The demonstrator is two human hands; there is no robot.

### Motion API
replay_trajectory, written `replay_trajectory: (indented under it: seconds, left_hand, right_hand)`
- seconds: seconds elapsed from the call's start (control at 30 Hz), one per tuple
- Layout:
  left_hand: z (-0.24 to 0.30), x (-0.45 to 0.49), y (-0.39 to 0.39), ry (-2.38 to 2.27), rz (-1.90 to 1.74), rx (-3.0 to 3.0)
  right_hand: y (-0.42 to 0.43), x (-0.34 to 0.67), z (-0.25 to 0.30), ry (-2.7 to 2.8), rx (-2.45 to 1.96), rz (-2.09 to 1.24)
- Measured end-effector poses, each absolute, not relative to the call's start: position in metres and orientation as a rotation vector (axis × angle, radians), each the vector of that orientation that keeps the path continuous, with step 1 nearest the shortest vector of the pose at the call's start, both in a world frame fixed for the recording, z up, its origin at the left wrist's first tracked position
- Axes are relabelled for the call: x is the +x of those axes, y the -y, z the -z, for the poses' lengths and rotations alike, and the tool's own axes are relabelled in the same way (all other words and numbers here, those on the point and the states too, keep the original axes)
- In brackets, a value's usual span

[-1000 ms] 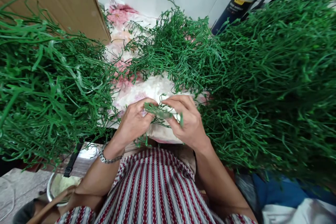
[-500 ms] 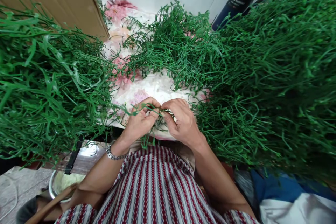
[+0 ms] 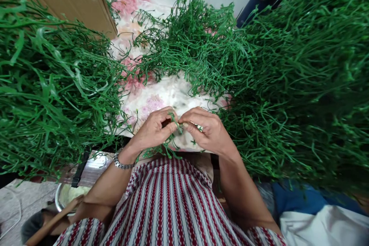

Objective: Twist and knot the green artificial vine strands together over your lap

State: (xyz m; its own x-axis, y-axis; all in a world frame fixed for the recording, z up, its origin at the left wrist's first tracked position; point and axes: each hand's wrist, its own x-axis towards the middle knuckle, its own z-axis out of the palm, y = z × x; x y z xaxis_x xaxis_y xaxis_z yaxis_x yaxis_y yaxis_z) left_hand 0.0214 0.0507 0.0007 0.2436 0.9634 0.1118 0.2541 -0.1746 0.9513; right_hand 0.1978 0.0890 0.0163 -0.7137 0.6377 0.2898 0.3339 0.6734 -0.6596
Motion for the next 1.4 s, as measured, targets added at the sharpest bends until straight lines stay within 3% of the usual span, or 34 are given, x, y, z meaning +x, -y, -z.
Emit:
replay_trajectory:
  seconds: [0.2, 0.33, 0.57, 0.87, 1.0, 1.23, 1.4]
  left_hand:
    - [0.004, 0.025, -0.051, -1.285, -0.88, 1.587]
    - [0.008, 0.028, -0.053, -1.349, -0.879, 1.541]
    - [0.008, 0.031, -0.057, -1.317, -0.976, 1.535]
    - [0.002, 0.019, -0.058, -1.289, -0.685, 1.862]
    - [0.003, 0.018, -0.058, -1.156, -0.717, 1.647]
    - [0.003, 0.031, -0.055, -0.971, -1.047, 1.094]
    - [0.009, 0.032, -0.052, -0.899, -1.071, 0.893]
  right_hand:
    - [-0.088, 0.196, -0.009, 2.442, -0.775, -0.437]
    - [-0.085, 0.194, -0.002, 2.446, -0.875, -0.393]
    - [-0.086, 0.195, -0.003, 2.436, -1.039, -0.794]
    - [-0.086, 0.195, -0.006, 2.452, -0.885, -0.889]
    - [-0.085, 0.196, -0.007, 2.418, -0.864, -0.917]
    - [-0.08, 0.188, 0.004, 1.845, -0.926, -1.388]
    - [-0.073, 0.179, 0.012, 1.454, -0.869, -1.689]
